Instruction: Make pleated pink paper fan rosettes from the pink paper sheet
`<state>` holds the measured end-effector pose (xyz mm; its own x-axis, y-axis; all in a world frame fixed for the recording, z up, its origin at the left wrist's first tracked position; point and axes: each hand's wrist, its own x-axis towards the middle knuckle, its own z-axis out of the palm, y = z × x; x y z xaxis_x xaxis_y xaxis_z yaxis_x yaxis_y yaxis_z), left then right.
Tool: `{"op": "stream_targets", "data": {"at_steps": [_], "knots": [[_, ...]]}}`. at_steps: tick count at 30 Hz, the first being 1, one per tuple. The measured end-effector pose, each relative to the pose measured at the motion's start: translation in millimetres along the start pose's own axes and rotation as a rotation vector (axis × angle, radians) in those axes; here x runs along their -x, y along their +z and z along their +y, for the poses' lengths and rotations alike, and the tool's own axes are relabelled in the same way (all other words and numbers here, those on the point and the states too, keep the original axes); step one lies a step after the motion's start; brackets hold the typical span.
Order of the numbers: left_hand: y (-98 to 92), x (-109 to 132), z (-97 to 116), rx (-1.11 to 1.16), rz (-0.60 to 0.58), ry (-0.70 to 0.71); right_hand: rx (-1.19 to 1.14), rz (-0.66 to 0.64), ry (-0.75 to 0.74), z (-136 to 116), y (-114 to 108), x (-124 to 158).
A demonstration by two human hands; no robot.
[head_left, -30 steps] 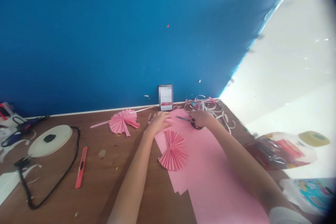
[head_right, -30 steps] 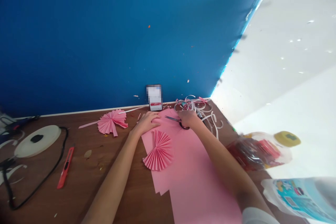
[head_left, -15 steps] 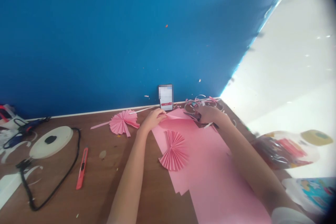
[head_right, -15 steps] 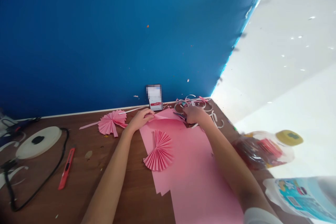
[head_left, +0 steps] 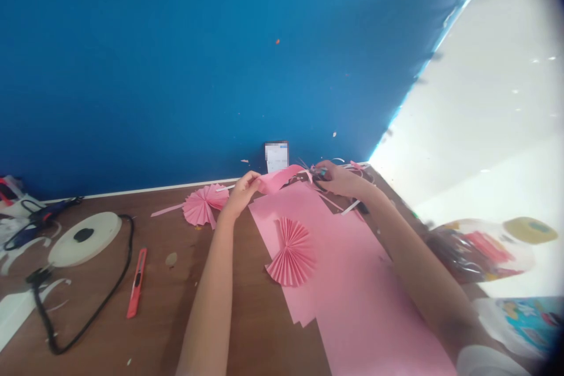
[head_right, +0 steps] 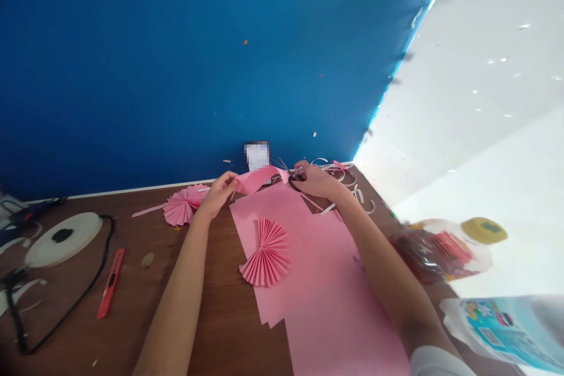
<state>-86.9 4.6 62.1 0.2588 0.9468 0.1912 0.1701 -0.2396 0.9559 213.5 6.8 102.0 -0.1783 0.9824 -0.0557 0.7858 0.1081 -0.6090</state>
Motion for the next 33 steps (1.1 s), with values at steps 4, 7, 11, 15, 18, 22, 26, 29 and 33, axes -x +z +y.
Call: {"op": "stream_targets", "data": {"at_steps": [4,7,11,15,18,22,26,29,33], "knots": [[-1.9,2.5,-2.2,0.101,0.015,-0.035,-0.427,-0.047,0.083,-7.7,-0.5,-1.5],[-1.8,2.9,-3.5,0.141,-0.023,-0.055,-0.666,-0.007,0.04,-13.3,-3.6,-0.2],[-1.5,2.2,-4.1,0.18,-0.052,-0.067,-0.757,0.032,0.02,-14.8,-5.3,-0.6],[-2.2,2.1,-8.6,0.202,-0.043,-0.049,-0.822,0.055,0.042,-12.6,2.0,-4.8],[-2.0,1.5,-14.5,0.208,-0.042,-0.037,-0.896,0.018,0.01,-15.2,12.4,-4.5],[0.4,-2.1,-20.7,0.162,-0.006,-0.031,-0.966,-0.08,-0.043,-25.6,31.6,-0.6],[5.5,-5.3,-19.8,0.067,0.006,-0.038,-0.935,-0.089,-0.041,-35.9,55.2,1.1],[10.3,-5.7,-15.2,0.035,-0.018,-0.058,-0.924,-0.017,-0.017,-40.5,69.7,2.3],[15.5,-5.5,-10.0,0.071,-0.034,-0.041,-0.994,0.036,0.04,-43.5,77.5,4.9]]}}
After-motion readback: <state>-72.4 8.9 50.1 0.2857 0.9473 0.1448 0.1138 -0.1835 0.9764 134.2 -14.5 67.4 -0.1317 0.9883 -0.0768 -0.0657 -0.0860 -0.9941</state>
